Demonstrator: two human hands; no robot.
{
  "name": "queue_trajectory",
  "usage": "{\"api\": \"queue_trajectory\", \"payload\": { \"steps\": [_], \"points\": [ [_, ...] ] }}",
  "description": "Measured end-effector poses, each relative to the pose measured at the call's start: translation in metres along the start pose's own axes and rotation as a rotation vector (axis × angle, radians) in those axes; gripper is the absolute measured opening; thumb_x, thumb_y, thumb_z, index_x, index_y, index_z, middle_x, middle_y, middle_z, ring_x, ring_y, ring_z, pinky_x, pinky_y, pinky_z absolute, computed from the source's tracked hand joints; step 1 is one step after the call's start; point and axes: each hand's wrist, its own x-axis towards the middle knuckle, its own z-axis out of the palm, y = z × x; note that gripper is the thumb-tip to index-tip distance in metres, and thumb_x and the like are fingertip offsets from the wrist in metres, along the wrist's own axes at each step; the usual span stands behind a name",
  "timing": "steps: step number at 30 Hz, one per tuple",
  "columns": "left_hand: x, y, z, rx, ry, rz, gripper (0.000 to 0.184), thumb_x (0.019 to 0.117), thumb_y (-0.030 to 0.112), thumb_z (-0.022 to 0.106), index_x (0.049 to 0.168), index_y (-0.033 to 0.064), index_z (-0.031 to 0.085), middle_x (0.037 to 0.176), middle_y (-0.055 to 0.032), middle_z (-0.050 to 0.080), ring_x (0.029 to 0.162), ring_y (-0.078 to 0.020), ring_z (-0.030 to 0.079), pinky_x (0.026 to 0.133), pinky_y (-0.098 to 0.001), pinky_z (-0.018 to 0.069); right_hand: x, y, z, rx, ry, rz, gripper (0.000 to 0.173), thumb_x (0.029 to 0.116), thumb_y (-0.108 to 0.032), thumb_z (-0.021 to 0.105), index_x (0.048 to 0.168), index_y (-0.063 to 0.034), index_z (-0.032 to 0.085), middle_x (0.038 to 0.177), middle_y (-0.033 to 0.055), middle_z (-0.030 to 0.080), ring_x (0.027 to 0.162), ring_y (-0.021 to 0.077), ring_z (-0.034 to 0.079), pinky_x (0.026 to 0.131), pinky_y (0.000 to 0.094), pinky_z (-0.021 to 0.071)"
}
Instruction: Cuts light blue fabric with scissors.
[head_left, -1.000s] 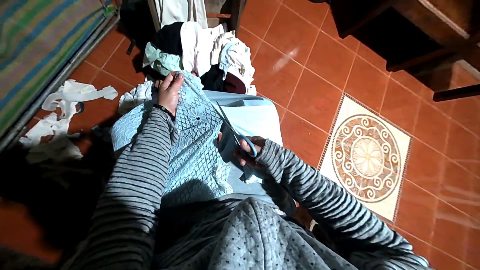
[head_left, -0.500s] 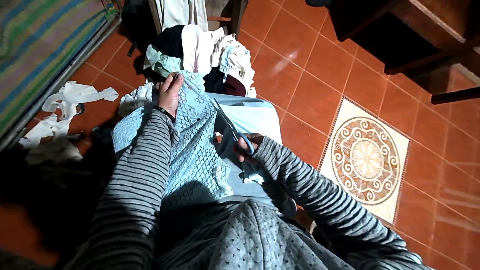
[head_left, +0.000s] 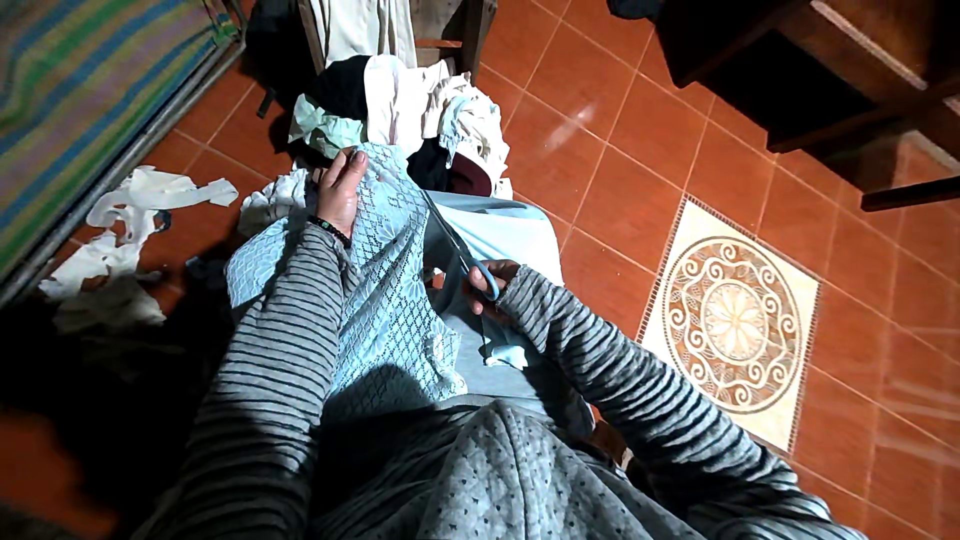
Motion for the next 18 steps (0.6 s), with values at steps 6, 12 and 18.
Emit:
{"api": "queue_trajectory", "payload": {
  "steps": [6, 12, 18],
  "points": [
    [-0.004, 0.005, 0.001, -0.004, -0.012, 0.004, 0.040, 0.1099, 0.026, 0.042, 0.139, 0.0006, 0.050, 0.134, -0.0099, 0.058, 0.120, -0.0055, 0.056, 0.105, -0.0266, 0.0453, 0.010, -0.007, 0.007, -0.056, 0.073, 0.051, 0.020, 0.1001, -0.018, 0.060, 0.083, -0.0128, 0.067, 0.072, -0.0025, 0.072, 0.051, -0.0007, 0.061, 0.045, 0.0133, 0.0461],
    [-0.006, 0.007, 0.004, -0.172, 0.038, -0.187, 0.045, 0.1045, 0.023, 0.050, 0.146, 0.0047, 0.047, 0.142, -0.0101, 0.054, 0.128, -0.0146, 0.053, 0.108, -0.0368, 0.0449, 0.017, 0.004, -0.003, -0.014, 0.023, 0.004, 0.018, 0.1012, -0.016, 0.061, 0.087, -0.0109, 0.070, 0.073, -0.0017, 0.073, 0.053, 0.0001, 0.063, 0.047, 0.0131, 0.0491],
    [-0.015, 0.020, 0.014, -0.305, -0.154, -0.773, 0.044, 0.1073, 0.050, 0.039, 0.127, 0.0150, 0.057, 0.104, -0.0043, 0.069, 0.095, -0.0152, 0.069, 0.082, -0.0366, 0.0592, 0.016, 0.003, 0.005, -0.092, -0.007, -0.041, 0.016, 0.0974, -0.012, 0.063, 0.083, -0.0117, 0.069, 0.070, -0.0063, 0.071, 0.057, -0.0001, 0.065, 0.055, 0.0149, 0.0536]
  ]
}}
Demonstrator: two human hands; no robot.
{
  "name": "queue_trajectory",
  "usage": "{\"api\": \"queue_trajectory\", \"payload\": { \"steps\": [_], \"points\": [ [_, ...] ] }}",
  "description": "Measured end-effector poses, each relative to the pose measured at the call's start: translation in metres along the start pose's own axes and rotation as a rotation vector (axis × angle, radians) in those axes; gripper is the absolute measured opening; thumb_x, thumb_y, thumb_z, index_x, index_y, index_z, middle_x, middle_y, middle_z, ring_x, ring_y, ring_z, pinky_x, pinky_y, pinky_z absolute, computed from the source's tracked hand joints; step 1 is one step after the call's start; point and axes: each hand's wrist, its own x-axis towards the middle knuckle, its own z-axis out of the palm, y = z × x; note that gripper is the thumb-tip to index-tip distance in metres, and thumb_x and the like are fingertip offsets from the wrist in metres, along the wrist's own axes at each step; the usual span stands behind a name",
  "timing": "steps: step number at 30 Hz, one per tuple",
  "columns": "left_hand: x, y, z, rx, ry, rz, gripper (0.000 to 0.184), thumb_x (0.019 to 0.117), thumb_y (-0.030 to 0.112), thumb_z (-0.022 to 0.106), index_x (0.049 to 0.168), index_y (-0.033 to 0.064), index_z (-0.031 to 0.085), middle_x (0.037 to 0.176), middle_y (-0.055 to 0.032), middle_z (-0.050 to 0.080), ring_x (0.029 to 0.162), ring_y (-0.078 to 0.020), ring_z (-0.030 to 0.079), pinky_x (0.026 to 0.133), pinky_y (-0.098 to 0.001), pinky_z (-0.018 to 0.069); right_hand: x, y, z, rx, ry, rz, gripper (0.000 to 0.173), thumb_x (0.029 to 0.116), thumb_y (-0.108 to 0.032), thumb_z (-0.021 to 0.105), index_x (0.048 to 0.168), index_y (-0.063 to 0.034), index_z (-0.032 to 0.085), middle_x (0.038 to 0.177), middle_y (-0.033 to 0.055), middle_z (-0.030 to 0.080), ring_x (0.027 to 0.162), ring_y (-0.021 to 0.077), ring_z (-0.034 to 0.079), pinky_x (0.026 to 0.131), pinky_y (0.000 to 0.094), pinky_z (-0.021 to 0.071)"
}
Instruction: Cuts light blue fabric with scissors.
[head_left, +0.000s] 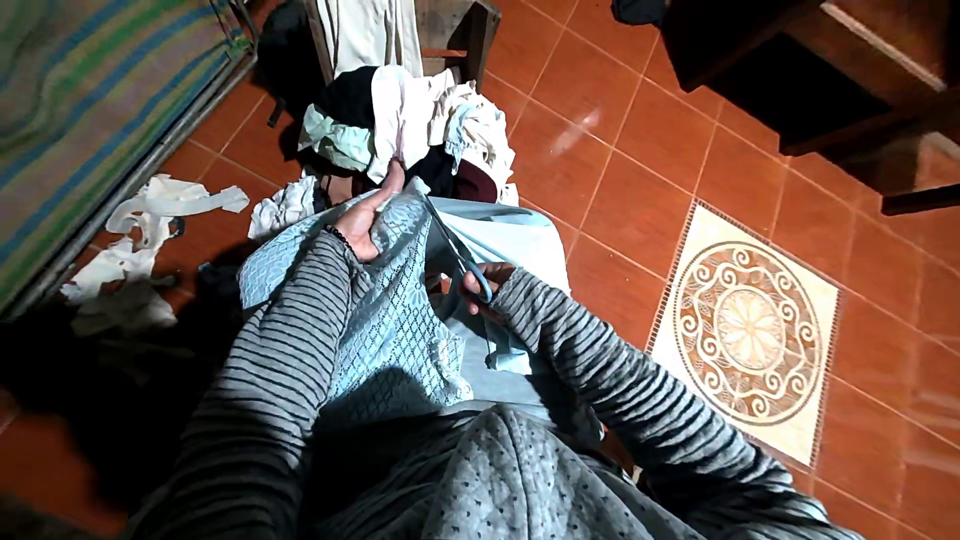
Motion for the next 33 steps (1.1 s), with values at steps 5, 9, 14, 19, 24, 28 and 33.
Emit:
{"api": "queue_trajectory", "payload": {
  "steps": [5, 9, 14, 19, 24, 28, 33],
  "points": [
    [-0.009, -0.005, 0.006, 0.136, -0.119, 0.071, 0.032, 0.1090, 0.037, 0.044, 0.121, 0.0139, 0.062, 0.098, -0.0007, 0.071, 0.091, -0.0093, 0.069, 0.082, -0.0301, 0.0590, -0.003, -0.011, 0.008, -0.062, 0.087, 0.115, 0.018, 0.0992, -0.007, 0.058, 0.084, -0.0093, 0.067, 0.068, -0.0052, 0.070, 0.054, 0.0001, 0.063, 0.050, 0.0145, 0.0505],
    [-0.001, -0.002, 0.001, 0.055, 0.008, 0.169, 0.032, 0.1089, 0.032, 0.046, 0.131, 0.0107, 0.055, 0.106, -0.0048, 0.068, 0.096, -0.0136, 0.068, 0.085, -0.0345, 0.0585, -0.003, -0.020, 0.011, -0.104, 0.093, 0.185, 0.021, 0.1028, -0.008, 0.053, 0.086, -0.0096, 0.066, 0.069, -0.0060, 0.070, 0.053, -0.0018, 0.061, 0.048, 0.0125, 0.0471],
    [-0.001, -0.002, -0.003, -0.015, 0.039, 0.365, 0.025, 0.1096, 0.027, 0.045, 0.121, 0.0083, 0.057, 0.099, -0.0042, 0.069, 0.091, -0.0120, 0.069, 0.083, -0.0339, 0.0595, 0.006, -0.026, 0.023, -0.116, 0.099, 0.221, 0.022, 0.1060, -0.010, 0.049, 0.090, -0.0072, 0.064, 0.068, -0.0049, 0.068, 0.051, -0.0019, 0.057, 0.045, 0.0126, 0.0428],
    [0.001, -0.003, -0.005, -0.108, 0.006, 0.394, 0.024, 0.1103, 0.027, 0.042, 0.118, 0.0103, 0.057, 0.096, -0.0037, 0.070, 0.089, -0.0129, 0.070, 0.081, -0.0342, 0.0604, 0.017, -0.018, 0.017, -0.069, 0.010, 0.162, 0.027, 0.1063, -0.016, 0.044, 0.091, -0.0071, 0.064, 0.066, -0.0050, 0.067, 0.045, -0.0034, 0.052, 0.040, 0.0122, 0.0383],
    [-0.003, -0.002, -0.003, -0.147, -0.008, 0.429, 0.021, 0.1103, 0.024, 0.041, 0.120, 0.0122, 0.055, 0.098, -0.0028, 0.071, 0.091, -0.0122, 0.071, 0.082, -0.0335, 0.0607, 0.026, -0.007, 0.006, -0.022, -0.070, 0.055, 0.025, 0.1037, -0.022, 0.049, 0.091, -0.0095, 0.066, 0.068, -0.0061, 0.069, 0.046, -0.0031, 0.054, 0.039, 0.0128, 0.0398],
    [-0.001, -0.003, -0.006, -0.167, -0.066, 0.460, 0.022, 0.1103, 0.023, 0.039, 0.124, 0.0128, 0.053, 0.100, -0.0030, 0.071, 0.093, -0.0127, 0.071, 0.084, -0.0344, 0.0609, 0.028, 0.001, 0.002, 0.026, -0.126, -0.031, 0.024, 0.1004, -0.031, 0.059, 0.087, -0.0136, 0.069, 0.068, -0.0078, 0.069, 0.046, -0.0042, 0.053, 0.039, 0.0125, 0.0387],
    [-0.002, -0.002, -0.005, -0.161, -0.049, 0.463, 0.021, 0.1105, 0.024, 0.040, 0.121, 0.0127, 0.054, 0.099, -0.0018, 0.071, 0.092, -0.0118, 0.071, 0.083, -0.0336, 0.0608, 0.027, 0.003, -0.001, 0.037, -0.188, -0.064, 0.025, 0.0982, -0.036, 0.064, 0.087, -0.0151, 0.070, 0.069, -0.0085, 0.069, 0.047, -0.0045, 0.054, 0.040, 0.0120, 0.0387]
  ]
}}
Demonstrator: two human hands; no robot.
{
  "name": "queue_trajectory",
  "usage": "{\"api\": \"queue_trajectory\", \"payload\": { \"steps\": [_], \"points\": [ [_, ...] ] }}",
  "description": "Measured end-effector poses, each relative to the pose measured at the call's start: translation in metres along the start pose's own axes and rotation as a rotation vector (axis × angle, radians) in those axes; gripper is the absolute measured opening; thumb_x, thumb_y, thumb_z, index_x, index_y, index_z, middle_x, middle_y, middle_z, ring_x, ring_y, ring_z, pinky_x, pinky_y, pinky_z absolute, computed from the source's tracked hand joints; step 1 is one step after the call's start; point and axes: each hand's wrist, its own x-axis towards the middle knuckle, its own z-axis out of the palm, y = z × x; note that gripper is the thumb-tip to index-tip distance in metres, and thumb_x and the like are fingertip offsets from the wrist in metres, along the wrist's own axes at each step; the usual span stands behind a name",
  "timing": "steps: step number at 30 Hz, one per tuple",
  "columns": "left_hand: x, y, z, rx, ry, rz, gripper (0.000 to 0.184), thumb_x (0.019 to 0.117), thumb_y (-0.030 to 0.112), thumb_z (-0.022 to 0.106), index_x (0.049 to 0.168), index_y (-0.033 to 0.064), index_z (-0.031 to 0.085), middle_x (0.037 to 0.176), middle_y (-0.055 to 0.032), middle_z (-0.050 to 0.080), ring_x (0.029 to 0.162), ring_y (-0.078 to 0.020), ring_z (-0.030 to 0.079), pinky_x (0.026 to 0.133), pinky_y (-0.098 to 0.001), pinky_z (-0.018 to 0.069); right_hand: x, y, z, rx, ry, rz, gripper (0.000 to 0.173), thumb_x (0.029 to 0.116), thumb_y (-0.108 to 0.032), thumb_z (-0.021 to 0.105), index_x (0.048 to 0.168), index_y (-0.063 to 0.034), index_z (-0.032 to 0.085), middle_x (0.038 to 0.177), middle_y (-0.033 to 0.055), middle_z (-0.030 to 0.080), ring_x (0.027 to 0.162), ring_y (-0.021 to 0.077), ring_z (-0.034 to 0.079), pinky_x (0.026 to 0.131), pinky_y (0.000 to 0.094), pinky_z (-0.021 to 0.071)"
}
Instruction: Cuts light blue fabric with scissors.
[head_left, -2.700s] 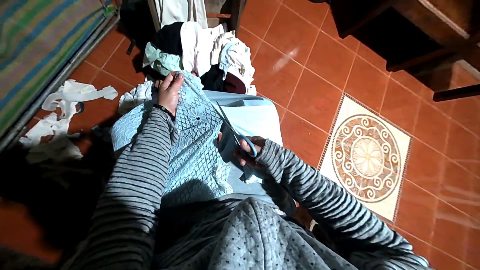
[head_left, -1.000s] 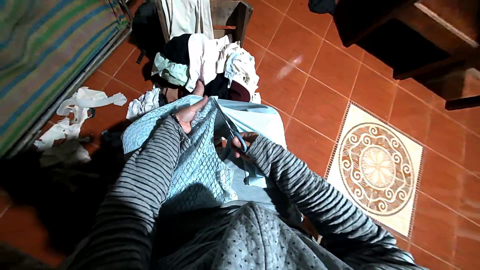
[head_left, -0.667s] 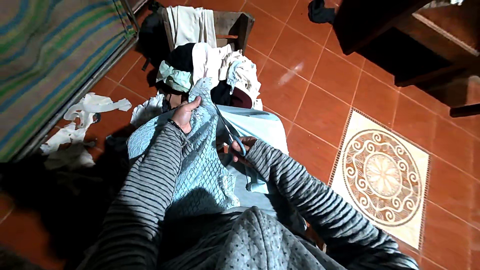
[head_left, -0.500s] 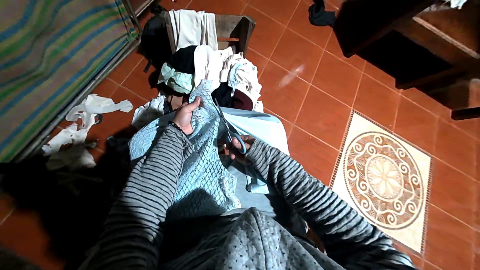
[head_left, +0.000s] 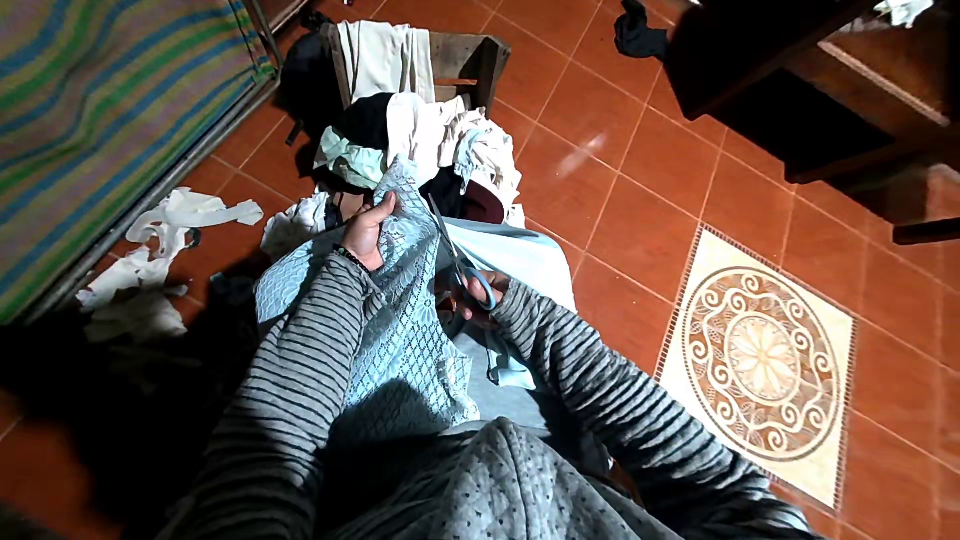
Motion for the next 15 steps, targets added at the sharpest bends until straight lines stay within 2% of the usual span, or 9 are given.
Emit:
{"api": "queue_trajectory", "payload": {
  "steps": [4, 10, 15],
  "points": [
    [-0.0024, 0.0024, 0.0015, 0.016, 0.013, -0.008, 0.020, 0.1105, 0.024, 0.041, 0.117, 0.0127, 0.056, 0.096, -0.0017, 0.072, 0.091, -0.0105, 0.071, 0.082, -0.0322, 0.0608, 0.0009, 0.0009, -0.0021, 0.004, -0.030, -0.003, 0.026, 0.0962, -0.040, 0.068, 0.088, -0.0161, 0.070, 0.069, -0.0090, 0.069, 0.046, -0.0052, 0.053, 0.039, 0.0117, 0.0380],
    [-0.0038, 0.0022, 0.0020, 0.026, 0.011, 0.011, 0.018, 0.1100, 0.022, 0.041, 0.118, 0.0136, 0.056, 0.096, 0.0006, 0.071, 0.091, -0.0089, 0.071, 0.083, -0.0309, 0.0603, 0.0020, 0.0014, -0.0035, -0.010, -0.034, 0.018, 0.020, 0.0958, -0.035, 0.068, 0.089, -0.0159, 0.070, 0.072, -0.0079, 0.071, 0.048, -0.0043, 0.055, 0.041, 0.0122, 0.0389],
    [-0.0032, 0.0013, 0.0001, 0.030, -0.017, 0.028, 0.018, 0.1099, 0.022, 0.041, 0.117, 0.0141, 0.056, 0.096, 0.0010, 0.071, 0.091, -0.0087, 0.071, 0.084, -0.0311, 0.0602, 0.0014, 0.0030, -0.0039, -0.026, -0.030, 0.000, 0.021, 0.0924, -0.039, 0.073, 0.086, -0.0186, 0.070, 0.070, -0.0094, 0.070, 0.049, -0.0049, 0.055, 0.041, 0.0120, 0.0398]
  ]
}}
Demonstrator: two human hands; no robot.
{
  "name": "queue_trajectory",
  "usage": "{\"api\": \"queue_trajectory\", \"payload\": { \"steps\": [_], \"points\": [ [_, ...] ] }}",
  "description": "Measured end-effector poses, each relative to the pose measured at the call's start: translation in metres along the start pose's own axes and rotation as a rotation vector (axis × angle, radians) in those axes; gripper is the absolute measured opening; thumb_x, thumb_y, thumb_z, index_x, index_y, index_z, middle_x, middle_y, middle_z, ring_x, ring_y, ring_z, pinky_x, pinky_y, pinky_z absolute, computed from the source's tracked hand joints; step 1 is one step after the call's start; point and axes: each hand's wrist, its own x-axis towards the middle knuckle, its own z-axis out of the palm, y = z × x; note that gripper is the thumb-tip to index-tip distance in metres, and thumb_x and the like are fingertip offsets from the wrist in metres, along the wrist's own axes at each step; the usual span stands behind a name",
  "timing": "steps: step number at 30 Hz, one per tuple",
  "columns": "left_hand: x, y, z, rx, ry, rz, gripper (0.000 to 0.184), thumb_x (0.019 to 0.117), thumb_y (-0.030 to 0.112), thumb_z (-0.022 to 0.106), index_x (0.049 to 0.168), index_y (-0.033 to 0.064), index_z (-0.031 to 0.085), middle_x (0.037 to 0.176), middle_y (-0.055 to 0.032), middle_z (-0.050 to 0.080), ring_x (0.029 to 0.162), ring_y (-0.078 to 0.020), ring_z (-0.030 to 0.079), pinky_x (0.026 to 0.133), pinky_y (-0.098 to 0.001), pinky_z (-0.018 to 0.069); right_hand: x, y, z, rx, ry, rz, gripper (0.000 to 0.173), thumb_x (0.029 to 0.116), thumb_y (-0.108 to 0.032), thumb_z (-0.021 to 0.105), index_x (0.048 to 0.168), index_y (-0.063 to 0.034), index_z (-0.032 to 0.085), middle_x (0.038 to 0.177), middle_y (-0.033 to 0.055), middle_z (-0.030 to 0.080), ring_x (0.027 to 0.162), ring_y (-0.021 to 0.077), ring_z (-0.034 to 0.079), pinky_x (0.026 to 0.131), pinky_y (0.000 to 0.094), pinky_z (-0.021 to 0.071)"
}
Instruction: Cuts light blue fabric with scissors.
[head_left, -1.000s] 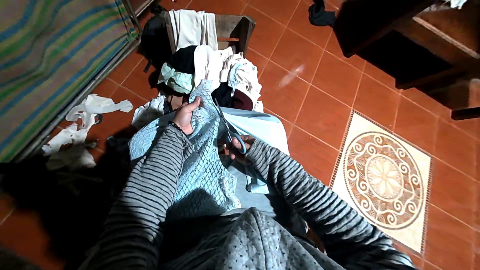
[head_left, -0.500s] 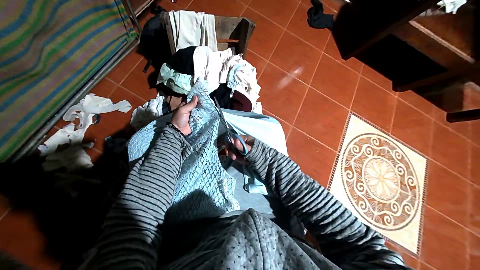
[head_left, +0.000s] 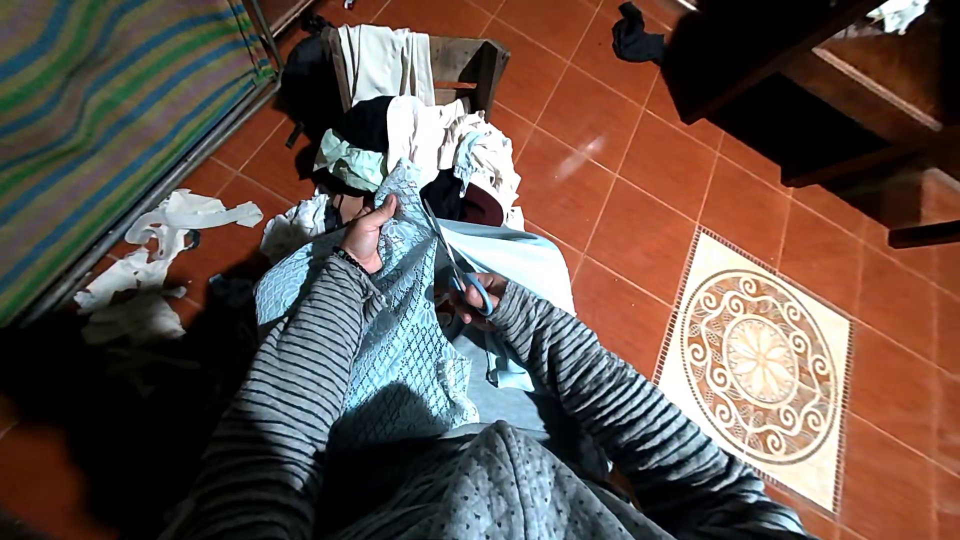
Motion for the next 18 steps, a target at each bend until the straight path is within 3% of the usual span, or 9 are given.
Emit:
{"api": "queue_trajectory", "payload": {
  "steps": [4, 11, 13, 18],
  "points": [
    [-0.002, 0.002, 0.003, 0.022, 0.012, 0.018, 0.017, 0.1097, 0.020, 0.041, 0.114, 0.0146, 0.057, 0.093, 0.0032, 0.070, 0.088, -0.0053, 0.070, 0.081, -0.0276, 0.0597, -0.001, 0.003, 0.000, 0.014, 0.024, -0.038, 0.016, 0.0896, -0.033, 0.077, 0.086, -0.0180, 0.072, 0.072, -0.0079, 0.072, 0.054, -0.0026, 0.061, 0.048, 0.0135, 0.0468],
    [-0.004, 0.002, 0.002, 0.036, -0.010, 0.020, 0.020, 0.1096, 0.019, 0.040, 0.107, 0.0148, 0.059, 0.089, 0.0039, 0.070, 0.084, -0.0050, 0.069, 0.079, -0.0272, 0.0595, 0.010, -0.007, 0.006, -0.055, 0.062, -0.025, 0.018, 0.0930, -0.031, 0.069, 0.084, -0.0165, 0.069, 0.071, -0.0087, 0.071, 0.055, -0.0031, 0.060, 0.048, 0.0130, 0.0457],
    [-0.003, 0.002, 0.001, 0.012, -0.038, 0.022, 0.020, 0.1096, 0.019, 0.039, 0.107, 0.0155, 0.058, 0.088, 0.0039, 0.071, 0.084, -0.0050, 0.070, 0.079, -0.0270, 0.0601, 0.015, -0.006, 0.006, -0.043, 0.068, -0.066, 0.019, 0.0924, -0.032, 0.071, 0.081, -0.0169, 0.070, 0.071, -0.0086, 0.071, 0.057, -0.0019, 0.062, 0.053, 0.0145, 0.0493],
    [-0.001, 0.001, -0.001, -0.012, -0.058, 0.025, 0.021, 0.1100, 0.019, 0.038, 0.107, 0.0153, 0.059, 0.089, 0.0032, 0.072, 0.085, -0.0060, 0.071, 0.079, -0.0276, 0.0604, 0.021, -0.002, 0.007, -0.009, 0.097, -0.123, 0.020, 0.0904, -0.032, 0.074, 0.078, -0.0163, 0.070, 0.071, -0.0078, 0.071, 0.057, -0.0015, 0.062, 0.055, 0.0152, 0.0519]
  ]
}}
